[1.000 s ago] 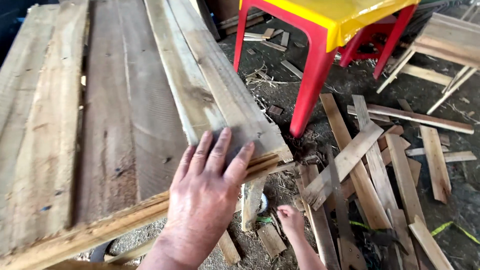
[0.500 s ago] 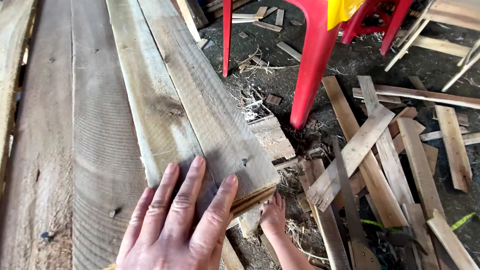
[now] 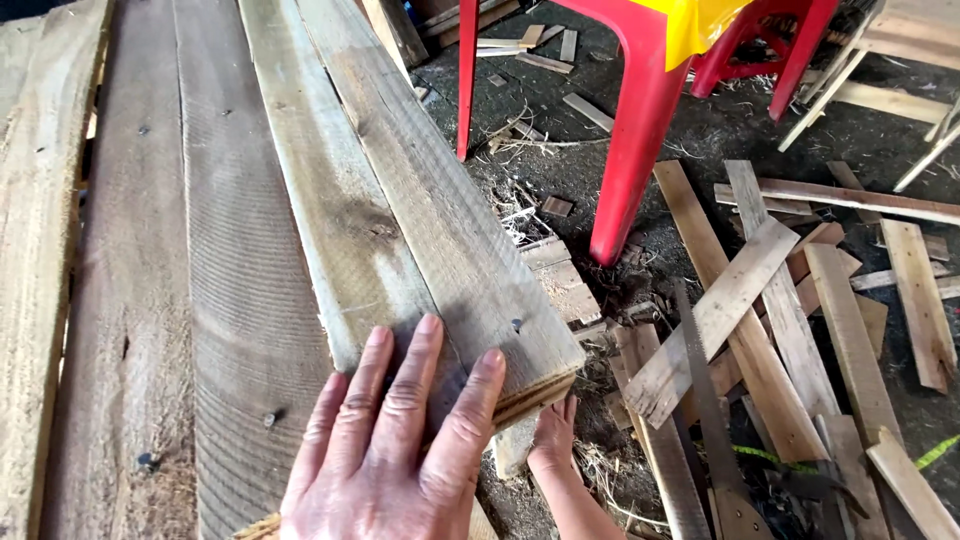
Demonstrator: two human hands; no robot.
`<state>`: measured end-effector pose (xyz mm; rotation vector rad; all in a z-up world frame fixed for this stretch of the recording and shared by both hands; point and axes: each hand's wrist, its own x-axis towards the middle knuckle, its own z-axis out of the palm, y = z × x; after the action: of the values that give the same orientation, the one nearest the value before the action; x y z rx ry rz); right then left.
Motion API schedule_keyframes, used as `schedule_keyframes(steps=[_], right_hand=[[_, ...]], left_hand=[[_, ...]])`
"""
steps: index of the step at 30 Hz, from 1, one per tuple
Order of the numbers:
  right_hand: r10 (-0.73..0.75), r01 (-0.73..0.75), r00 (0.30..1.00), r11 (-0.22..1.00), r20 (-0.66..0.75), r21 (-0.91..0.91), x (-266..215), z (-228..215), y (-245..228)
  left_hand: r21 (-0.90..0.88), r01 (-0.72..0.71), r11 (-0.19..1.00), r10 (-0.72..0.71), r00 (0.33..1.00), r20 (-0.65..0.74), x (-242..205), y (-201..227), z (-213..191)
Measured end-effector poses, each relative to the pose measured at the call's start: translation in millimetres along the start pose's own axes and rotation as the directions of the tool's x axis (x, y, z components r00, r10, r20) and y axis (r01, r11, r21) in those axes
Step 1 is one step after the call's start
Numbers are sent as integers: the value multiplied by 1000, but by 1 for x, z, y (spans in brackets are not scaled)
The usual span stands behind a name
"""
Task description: The person hammers nails into a wooden pallet-style plank top resting on a frame, pressing planks down with one hand while driving nails with a hammer. They reposition and flip the assembly to work on other edges and continue hammering nails along the plank surface.
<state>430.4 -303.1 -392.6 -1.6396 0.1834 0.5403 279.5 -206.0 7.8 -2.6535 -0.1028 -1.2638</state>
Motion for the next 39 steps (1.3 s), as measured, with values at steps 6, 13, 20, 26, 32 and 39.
schedule_keyframes(steps=[6,13,20,26,32,39], right_hand=[[-165,145,986,882,-6,-449,-3,-5,-13],[103,-104,995,994,14,21,-7,-77,-55],[-372,157,904,745,209,648,-78,-135,-153],[-587,275,762,677,276,683,-148,-142,-215],[-670,378,674,676,312,633,-184,-137,-254],[-602,597,774,797,197,90,-253,-97,-371]], left_hand=[[-50,23,998,-25,999,-37,2,-1,-1],[-44,-12,999,12,1000,-19,-7,-3,2],[-43,-36,998,34,998,-50,-11,-5,5],[-75,-35,997,31,998,-55,-15,-6,10],[-133,-33,991,25,998,-66,-15,-5,10],[-218,-19,976,38,996,80,-10,-12,13]])
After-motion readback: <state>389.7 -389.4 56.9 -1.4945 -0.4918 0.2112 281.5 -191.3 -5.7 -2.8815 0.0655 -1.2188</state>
